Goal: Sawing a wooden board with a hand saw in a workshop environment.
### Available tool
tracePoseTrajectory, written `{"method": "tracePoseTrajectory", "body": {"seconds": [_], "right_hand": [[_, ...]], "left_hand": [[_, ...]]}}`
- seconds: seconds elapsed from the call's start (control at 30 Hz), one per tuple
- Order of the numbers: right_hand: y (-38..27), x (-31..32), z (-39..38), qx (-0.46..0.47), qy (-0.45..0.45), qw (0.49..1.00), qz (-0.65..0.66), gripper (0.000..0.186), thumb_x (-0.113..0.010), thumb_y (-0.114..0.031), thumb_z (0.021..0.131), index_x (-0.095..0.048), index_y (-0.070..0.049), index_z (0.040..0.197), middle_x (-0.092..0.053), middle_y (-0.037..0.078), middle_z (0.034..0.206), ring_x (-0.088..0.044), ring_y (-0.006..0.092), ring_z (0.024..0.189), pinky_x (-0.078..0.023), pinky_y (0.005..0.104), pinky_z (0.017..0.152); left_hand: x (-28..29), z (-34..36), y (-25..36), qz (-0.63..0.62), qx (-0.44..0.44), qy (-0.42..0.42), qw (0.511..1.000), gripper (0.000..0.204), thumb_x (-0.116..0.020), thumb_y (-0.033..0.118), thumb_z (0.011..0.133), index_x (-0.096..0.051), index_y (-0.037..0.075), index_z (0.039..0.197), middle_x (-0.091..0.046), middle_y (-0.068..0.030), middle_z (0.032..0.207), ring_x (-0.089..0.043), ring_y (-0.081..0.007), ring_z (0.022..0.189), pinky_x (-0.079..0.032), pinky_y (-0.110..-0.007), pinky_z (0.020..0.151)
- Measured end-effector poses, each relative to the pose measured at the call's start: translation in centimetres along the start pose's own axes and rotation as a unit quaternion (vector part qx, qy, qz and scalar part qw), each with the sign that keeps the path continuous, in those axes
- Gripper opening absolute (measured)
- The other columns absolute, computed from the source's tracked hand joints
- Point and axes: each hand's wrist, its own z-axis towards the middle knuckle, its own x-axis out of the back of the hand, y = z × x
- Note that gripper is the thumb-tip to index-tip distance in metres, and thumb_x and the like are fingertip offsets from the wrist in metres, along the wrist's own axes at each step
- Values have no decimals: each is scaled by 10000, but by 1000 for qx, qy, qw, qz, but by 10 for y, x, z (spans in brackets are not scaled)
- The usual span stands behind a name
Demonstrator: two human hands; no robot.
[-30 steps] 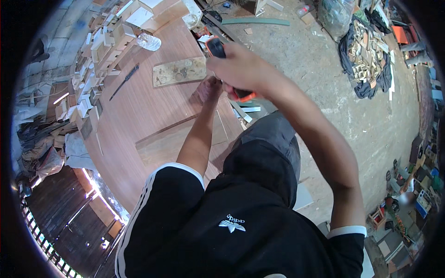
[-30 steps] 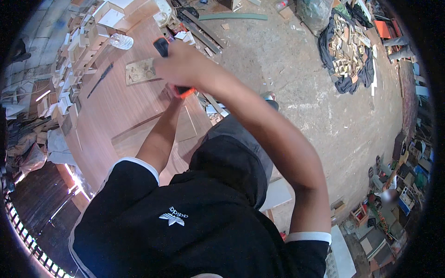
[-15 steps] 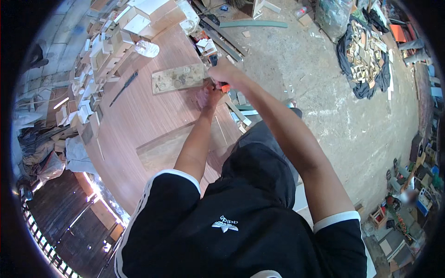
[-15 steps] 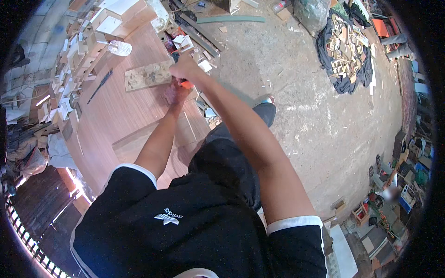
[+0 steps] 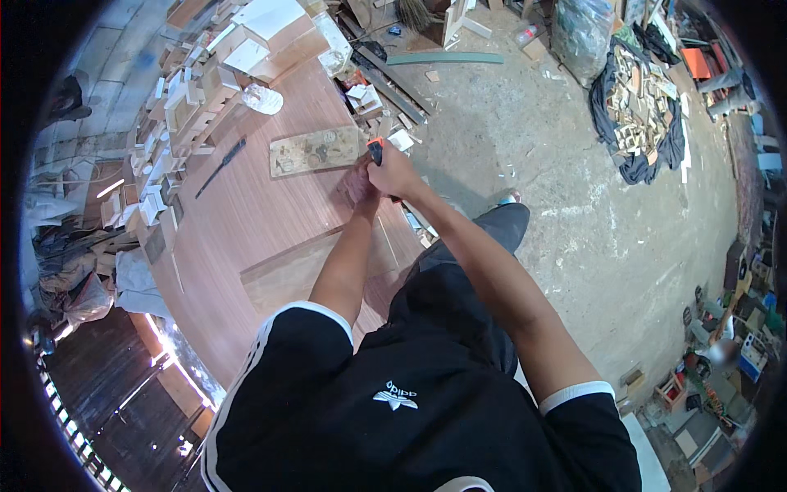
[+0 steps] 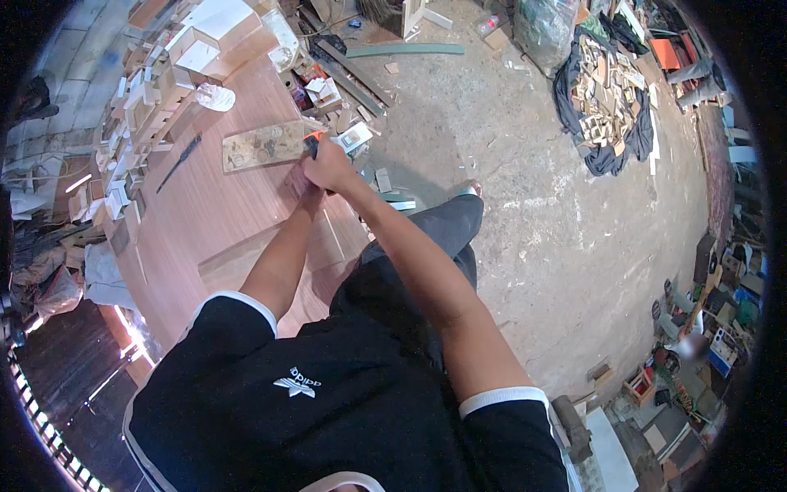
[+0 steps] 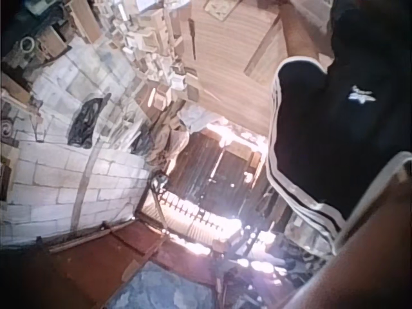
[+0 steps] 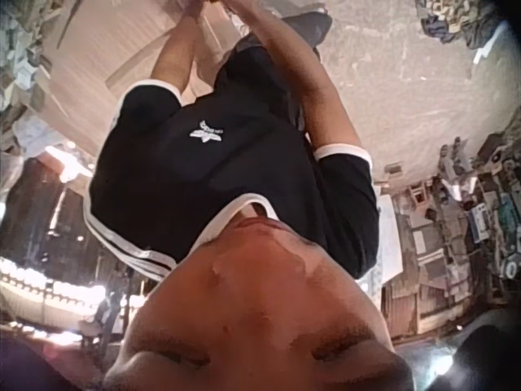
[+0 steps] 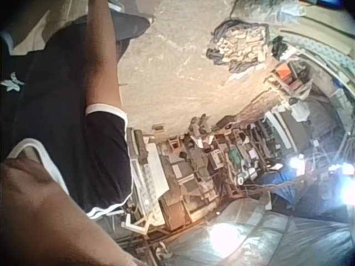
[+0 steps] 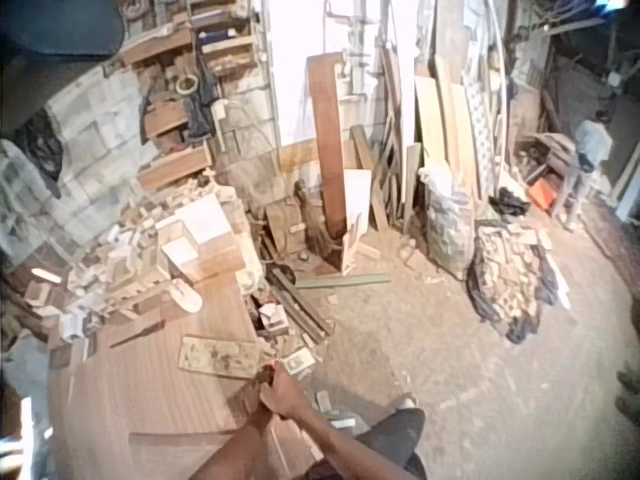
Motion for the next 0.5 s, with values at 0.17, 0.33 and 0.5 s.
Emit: {"method": "tracePoseTrajectory", "body": {"seconds": [0.17,0.33,0.5], "right_hand": [[-13,18,-33,-91,-90,988,87,343,-541,-137,800,-549,15,1107,-645,308,891,-636,478,820,-513,493,743],[29,11,-58,14,53,998,18,376,-580,-101,795,-508,27,1141,-600,242,787,-610,381,704,-488,422,677],[-66,45,-94,-26,-62,997,38,371,-616,-121,782,-492,68,1076,-610,331,845,-610,495,836,-484,505,714]], "left_hand": [[41,-22,65,113,-17,-2,993,286,-640,200,856,-633,88,1119,-684,-105,997,-657,-255,857,-519,-367,750],[51,-25,137,-6,9,-68,998,360,-623,253,858,-602,129,1196,-673,-107,1026,-648,-259,926,-510,-367,784],[36,-5,89,-67,1,2,998,247,-596,327,871,-647,160,1045,-658,-91,924,-649,-276,883,-508,-389,745]]}}
